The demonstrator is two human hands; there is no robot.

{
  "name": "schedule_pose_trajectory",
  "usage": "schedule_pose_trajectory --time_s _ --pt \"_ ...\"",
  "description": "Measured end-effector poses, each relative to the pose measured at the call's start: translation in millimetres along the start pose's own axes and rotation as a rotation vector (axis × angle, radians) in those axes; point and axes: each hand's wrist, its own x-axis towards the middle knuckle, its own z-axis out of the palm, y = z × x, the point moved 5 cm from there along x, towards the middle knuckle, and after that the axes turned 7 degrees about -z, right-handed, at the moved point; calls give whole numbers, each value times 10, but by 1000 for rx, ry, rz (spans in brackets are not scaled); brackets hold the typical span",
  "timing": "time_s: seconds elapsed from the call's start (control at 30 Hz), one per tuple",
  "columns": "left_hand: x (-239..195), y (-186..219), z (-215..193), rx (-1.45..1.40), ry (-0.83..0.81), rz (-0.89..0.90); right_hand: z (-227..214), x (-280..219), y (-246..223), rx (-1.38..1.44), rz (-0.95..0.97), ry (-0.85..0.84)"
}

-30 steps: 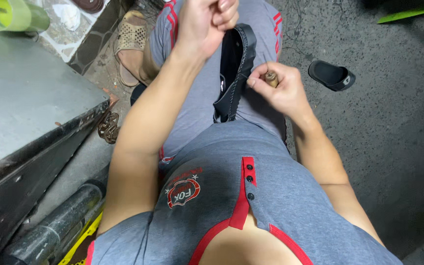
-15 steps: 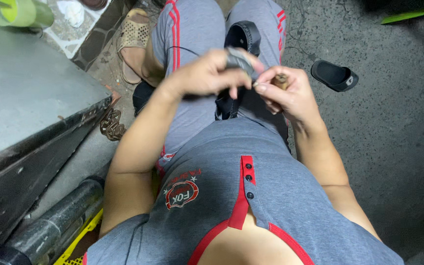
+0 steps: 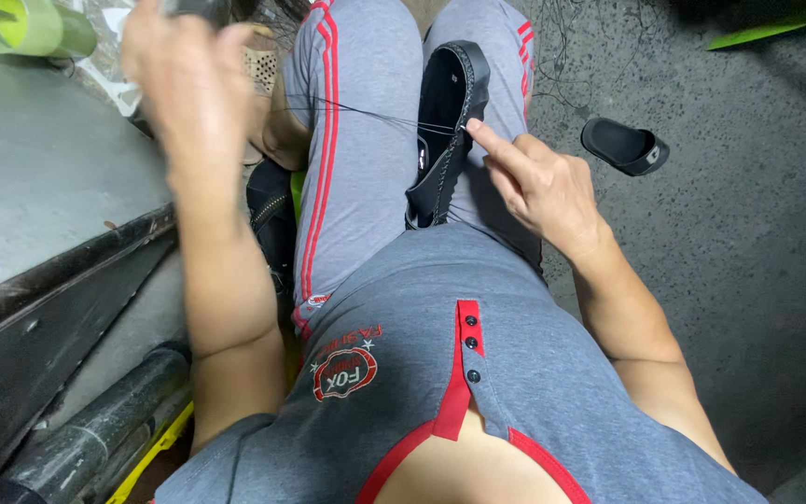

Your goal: The person sits on the floor and sews a black shoe resting on their lap using a needle and thread. They repeatedly push the needle through the shoe's sole and pull the thread to secure the stitching.

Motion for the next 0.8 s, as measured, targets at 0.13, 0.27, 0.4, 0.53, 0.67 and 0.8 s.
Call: schedule_pose_trajectory --time_s 0.13,0.27,0.4,0.53,0.67,0.8 --pt "-303 1006 -290 -526 -22 619 -57 14 -3 -32 5 -27" --pt "-590 1486 122 -459 -381 792 -160 56 -19 -93 10 -94" --pt "-637 1569 163 -414 -320 815 -248 100 -66 -213 30 -171" --pt "-632 1654 182 -418 -274 778 -306 167 -145 -490 4 -228" --pt "-622 1653 249 -418 -265 749 -252 196 -2 -353 -96 -198" --pt "-622 1648 287 -399 -250 735 -107 215 42 -257 -117 -97"
